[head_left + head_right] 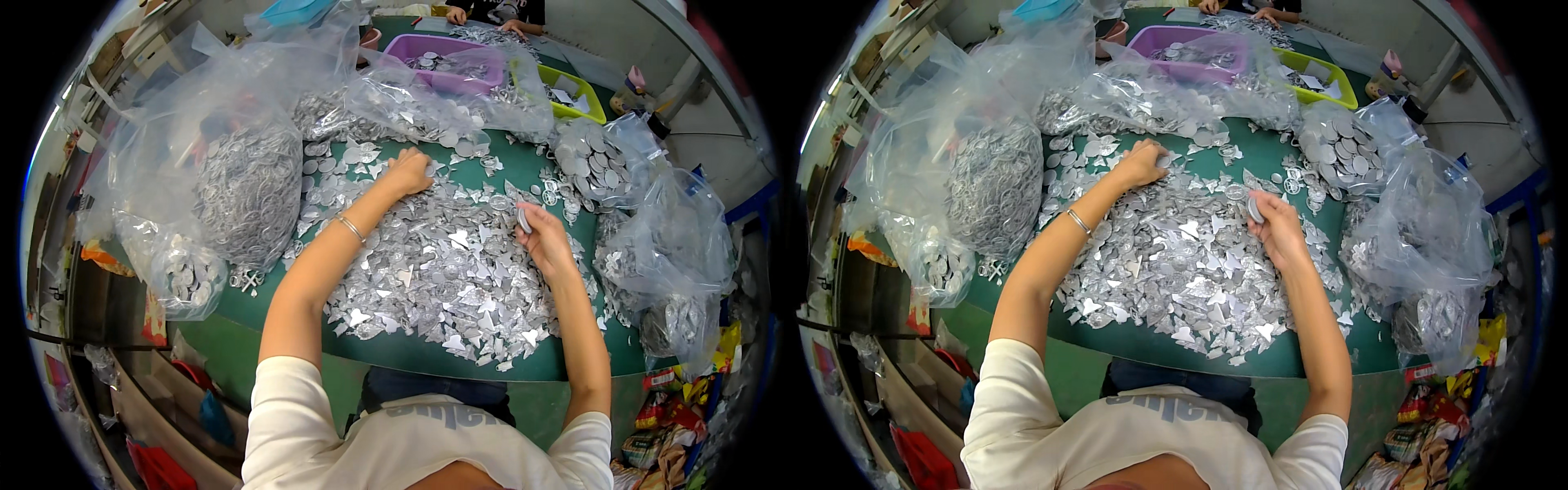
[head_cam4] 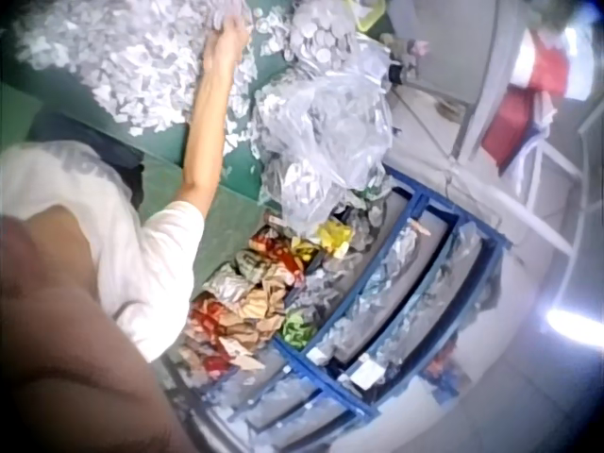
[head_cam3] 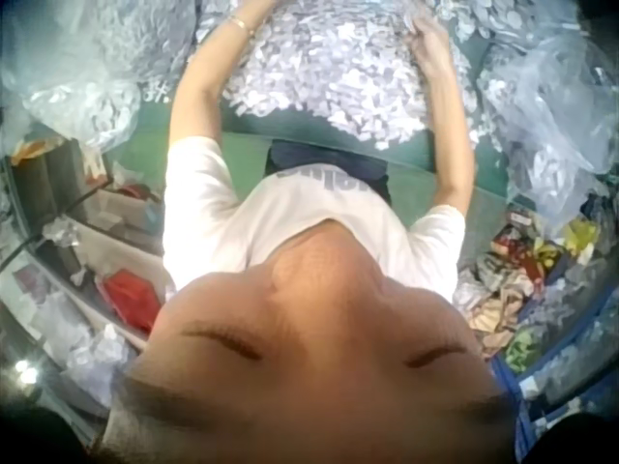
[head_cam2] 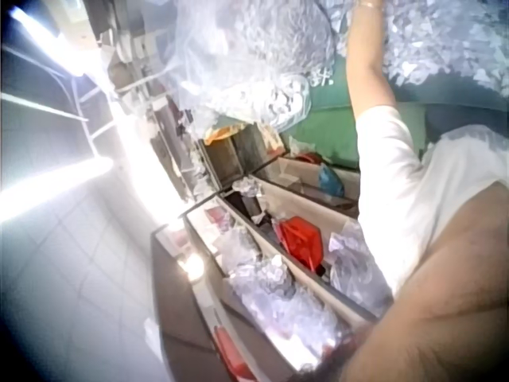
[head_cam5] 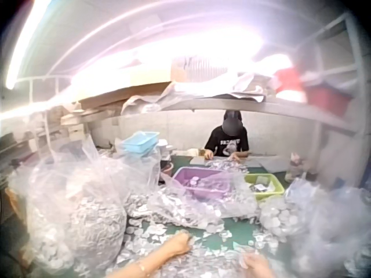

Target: The person sorts metal butterfly-shaped and circular decorative pieces from a large pile on a table, gathering them into small stacks by hand and placing them into plastic bags or bins.

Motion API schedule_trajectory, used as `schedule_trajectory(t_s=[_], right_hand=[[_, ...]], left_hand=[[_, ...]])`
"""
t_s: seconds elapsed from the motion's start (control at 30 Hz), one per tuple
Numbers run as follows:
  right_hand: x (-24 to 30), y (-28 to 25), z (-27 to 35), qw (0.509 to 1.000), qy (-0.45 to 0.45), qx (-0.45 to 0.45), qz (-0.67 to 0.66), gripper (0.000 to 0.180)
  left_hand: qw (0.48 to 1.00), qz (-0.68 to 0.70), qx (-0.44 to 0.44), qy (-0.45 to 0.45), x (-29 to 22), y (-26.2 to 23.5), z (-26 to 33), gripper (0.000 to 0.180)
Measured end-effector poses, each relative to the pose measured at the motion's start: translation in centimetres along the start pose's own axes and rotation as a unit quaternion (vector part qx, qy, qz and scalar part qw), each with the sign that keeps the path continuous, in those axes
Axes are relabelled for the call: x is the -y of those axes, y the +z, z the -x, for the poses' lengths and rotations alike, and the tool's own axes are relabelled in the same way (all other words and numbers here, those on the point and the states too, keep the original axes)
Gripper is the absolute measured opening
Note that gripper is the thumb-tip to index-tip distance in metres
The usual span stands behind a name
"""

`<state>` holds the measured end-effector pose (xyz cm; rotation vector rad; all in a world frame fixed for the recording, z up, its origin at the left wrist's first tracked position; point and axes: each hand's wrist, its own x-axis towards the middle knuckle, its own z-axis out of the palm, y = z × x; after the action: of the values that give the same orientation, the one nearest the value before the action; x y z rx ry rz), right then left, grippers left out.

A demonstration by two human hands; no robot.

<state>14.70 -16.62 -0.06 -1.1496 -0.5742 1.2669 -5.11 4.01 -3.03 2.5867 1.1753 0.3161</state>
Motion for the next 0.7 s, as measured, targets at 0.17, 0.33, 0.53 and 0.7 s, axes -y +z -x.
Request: schedule_trajectory(t_s=[0.17, 0.33, 0.53, 0.7], right_hand=[[-0.1, -0.9, 2.0, 0.985, 0.039, -0.026, -0.164, 0.013], [-1.3, -2.7, 1.6, 0.948, 0.077, 0.056, -0.302, 0.01], [-0.1, 2.7, 2.9, 0.919, 0.14, 0.023, -0.369, 0.023], [-1.1, -2.1, 2.0, 0.928, 0.063, 0.028, -0.367, 0.018]], left_hand=[[0.992, -0.093, -0.011, 0.085, 0.4, 0.0, -1.0, 0.02], [0.952, 0.203, -0.228, 0.022, -3.0, -1.2, 0.8, 0.015], [0.895, 0.22, -0.211, 0.325, -13.0, -0.4, 6.4, 0.016], [0.9, 0.27, -0.129, 0.318, -14.9, 0.1, 6.6, 0.021]])
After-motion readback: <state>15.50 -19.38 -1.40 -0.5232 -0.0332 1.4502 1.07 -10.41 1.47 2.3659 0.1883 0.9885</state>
